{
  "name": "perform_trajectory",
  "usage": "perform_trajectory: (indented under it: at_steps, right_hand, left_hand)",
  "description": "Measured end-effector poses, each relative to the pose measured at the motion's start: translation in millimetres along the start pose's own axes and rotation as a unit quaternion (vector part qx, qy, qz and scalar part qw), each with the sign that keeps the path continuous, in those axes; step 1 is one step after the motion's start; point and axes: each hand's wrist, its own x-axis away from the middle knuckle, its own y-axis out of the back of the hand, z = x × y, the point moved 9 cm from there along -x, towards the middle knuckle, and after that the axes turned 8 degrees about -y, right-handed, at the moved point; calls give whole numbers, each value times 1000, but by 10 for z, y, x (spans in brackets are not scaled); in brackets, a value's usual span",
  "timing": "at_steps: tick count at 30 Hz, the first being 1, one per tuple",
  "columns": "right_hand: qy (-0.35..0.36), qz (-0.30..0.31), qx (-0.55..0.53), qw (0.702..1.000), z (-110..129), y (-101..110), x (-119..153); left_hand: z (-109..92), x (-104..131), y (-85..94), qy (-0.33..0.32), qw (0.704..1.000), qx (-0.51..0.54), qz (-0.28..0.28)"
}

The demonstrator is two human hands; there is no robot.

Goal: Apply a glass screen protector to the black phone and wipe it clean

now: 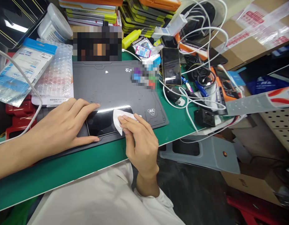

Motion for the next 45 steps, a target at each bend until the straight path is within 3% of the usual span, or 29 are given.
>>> perform_trajectory:
  at_steps: [14, 19, 26, 31, 36, 39, 42, 45]
  right_hand:
    - [17, 37, -43, 998, 268, -160, -54]
    - [-27, 45, -74, 996, 103, -103, -32]
    - [-56, -18, 7, 998, -141, 87, 29]
    - [-50, -17, 53, 997, 136, 16, 64]
    - [-30, 17, -9, 999, 515, -150, 83]
    - [-18, 30, -43, 998, 598, -196, 80]
    - [-27, 40, -65, 997, 476, -165, 78]
    - [-68, 16, -37, 997, 149, -24, 87]
  left_hand:
    - [17, -6, 3, 0, 1000, 20, 5]
    - [-8, -17, 2, -6, 1000, 0, 14]
    - [-18, -24, 4, 2, 1000, 0, 25]
    - [2, -21, -41, 15, 999, -4, 39]
    - [17, 0, -36, -1, 999, 6, 35]
    - [24, 6, -35, -5, 999, 18, 49]
    - [30, 0, -34, 9, 997, 41, 61]
    - [59, -2, -40, 41, 995, 66, 61]
